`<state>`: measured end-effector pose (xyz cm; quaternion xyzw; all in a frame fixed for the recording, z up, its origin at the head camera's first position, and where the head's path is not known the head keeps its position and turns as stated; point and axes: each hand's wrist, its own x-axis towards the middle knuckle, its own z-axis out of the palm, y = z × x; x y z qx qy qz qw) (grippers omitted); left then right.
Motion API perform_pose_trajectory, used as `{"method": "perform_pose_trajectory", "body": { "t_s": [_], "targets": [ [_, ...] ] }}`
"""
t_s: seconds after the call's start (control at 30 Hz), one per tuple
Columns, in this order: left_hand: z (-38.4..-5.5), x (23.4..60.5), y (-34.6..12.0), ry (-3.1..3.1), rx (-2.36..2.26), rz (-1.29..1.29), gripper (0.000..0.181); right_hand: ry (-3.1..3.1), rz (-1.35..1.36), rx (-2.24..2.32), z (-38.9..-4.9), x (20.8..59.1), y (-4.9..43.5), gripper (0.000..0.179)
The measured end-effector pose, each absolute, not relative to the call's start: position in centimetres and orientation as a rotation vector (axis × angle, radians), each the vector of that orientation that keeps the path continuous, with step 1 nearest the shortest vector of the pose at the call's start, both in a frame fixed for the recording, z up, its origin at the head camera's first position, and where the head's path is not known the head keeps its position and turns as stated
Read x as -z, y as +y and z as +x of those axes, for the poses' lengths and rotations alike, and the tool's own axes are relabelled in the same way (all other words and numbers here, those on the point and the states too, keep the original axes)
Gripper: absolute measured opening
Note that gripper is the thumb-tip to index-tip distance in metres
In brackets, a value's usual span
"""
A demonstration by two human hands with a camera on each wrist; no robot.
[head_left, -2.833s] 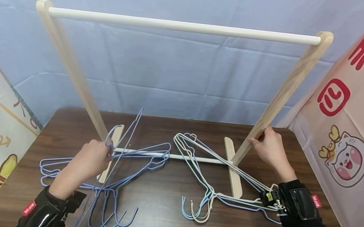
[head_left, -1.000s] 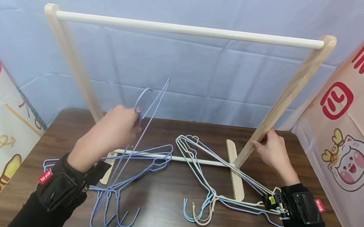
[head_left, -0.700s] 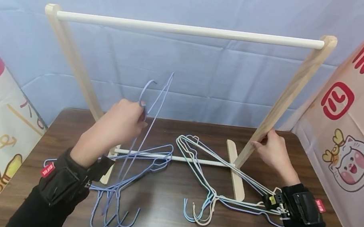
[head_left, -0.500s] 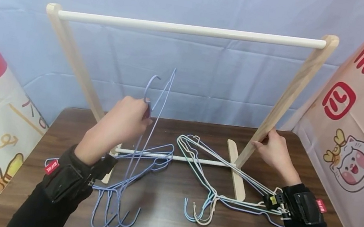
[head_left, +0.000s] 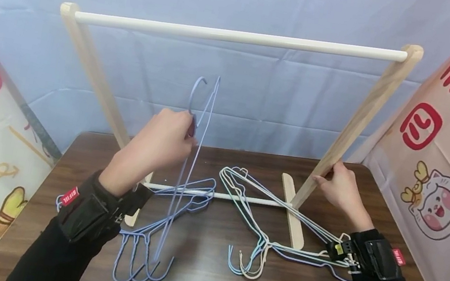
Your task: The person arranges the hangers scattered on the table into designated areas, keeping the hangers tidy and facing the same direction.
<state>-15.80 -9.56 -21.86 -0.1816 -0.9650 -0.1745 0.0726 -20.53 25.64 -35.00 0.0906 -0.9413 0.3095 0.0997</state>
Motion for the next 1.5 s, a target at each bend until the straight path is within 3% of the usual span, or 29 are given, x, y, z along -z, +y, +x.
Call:
{"method": "perform_pose_trajectory", "body": {
  "t_s": [0.63, 1.5],
  "targets": [
    [-16.3, 18.7, -7.2, -2.796, 0.543, -0.613, 0.014, -2.756, 0.300, -0.903, -20.6, 35.2, 25.8, 0.035],
    [-17.9, 15.9, -4.9, -2.915, 0.655, -0.452, 0.016, -2.755, 0.312, -0.919, -20.3, 34.9, 26.0, 0.033]
  ]
}}
